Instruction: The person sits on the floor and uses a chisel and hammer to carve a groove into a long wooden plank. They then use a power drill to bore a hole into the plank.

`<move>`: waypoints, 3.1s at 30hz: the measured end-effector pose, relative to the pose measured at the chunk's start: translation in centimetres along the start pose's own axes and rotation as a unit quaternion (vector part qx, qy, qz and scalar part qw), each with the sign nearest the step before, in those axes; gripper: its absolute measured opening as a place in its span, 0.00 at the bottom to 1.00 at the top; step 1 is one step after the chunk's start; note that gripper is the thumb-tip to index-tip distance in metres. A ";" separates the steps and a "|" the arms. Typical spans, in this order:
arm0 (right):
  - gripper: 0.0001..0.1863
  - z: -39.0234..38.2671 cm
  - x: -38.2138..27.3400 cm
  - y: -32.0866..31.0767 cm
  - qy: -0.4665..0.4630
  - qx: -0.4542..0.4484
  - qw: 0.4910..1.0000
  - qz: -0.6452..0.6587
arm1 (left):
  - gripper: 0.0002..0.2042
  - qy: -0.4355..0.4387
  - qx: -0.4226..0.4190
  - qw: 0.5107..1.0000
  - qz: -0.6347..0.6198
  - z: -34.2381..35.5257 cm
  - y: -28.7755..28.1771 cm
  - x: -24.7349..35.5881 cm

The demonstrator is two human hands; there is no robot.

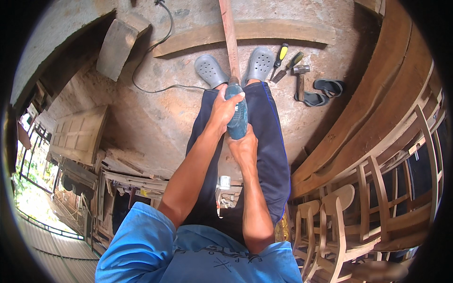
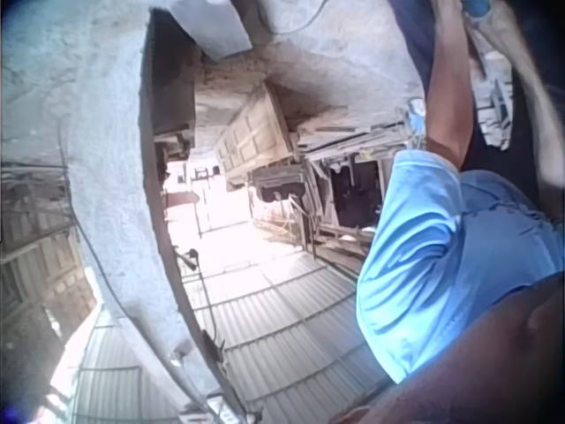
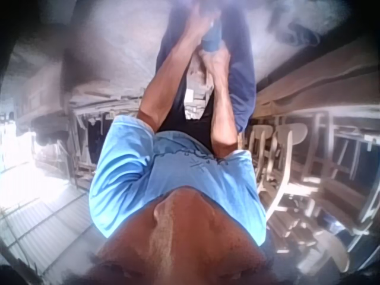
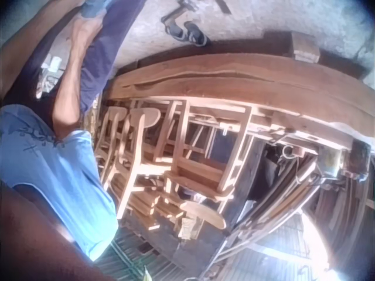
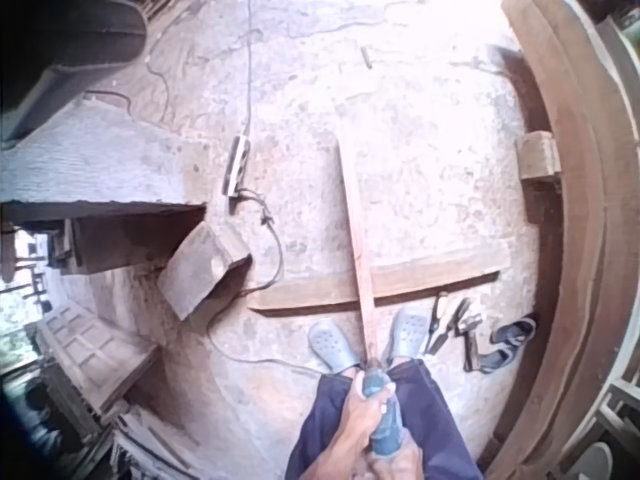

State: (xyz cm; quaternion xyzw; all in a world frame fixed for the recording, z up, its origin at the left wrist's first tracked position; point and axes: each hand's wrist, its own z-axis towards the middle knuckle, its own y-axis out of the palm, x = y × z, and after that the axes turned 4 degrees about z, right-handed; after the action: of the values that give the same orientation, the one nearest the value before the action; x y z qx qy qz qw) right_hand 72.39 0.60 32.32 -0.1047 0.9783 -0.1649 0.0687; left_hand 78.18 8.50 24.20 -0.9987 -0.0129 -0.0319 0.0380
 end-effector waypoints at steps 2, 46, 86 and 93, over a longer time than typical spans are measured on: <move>0.23 0.2 -0.1 0.0 0.003 -0.003 1.000 -0.004 | 0.48 0.001 0.000 1.000 0.003 0.3 0.0 0.0; 0.26 2.6 -0.5 0.9 0.022 0.002 0.999 -0.025 | 0.51 -0.021 -0.021 0.999 -0.012 3.2 -0.4 -0.2; 0.27 0.5 0.3 0.1 -0.003 -0.005 1.000 -0.023 | 0.48 0.010 -0.026 0.999 -0.042 0.6 -0.3 -0.7; 0.25 1.8 0.4 0.4 0.011 -0.003 1.000 -0.003 | 0.45 0.038 0.026 0.998 -0.048 0.7 0.5 -1.9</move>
State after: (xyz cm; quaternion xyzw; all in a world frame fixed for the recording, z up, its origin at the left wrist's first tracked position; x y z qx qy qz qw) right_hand 72.25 0.34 30.44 -0.1056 0.9793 -0.1629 0.0573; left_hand 76.34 7.96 23.38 -0.9937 -0.0598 -0.0712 0.0626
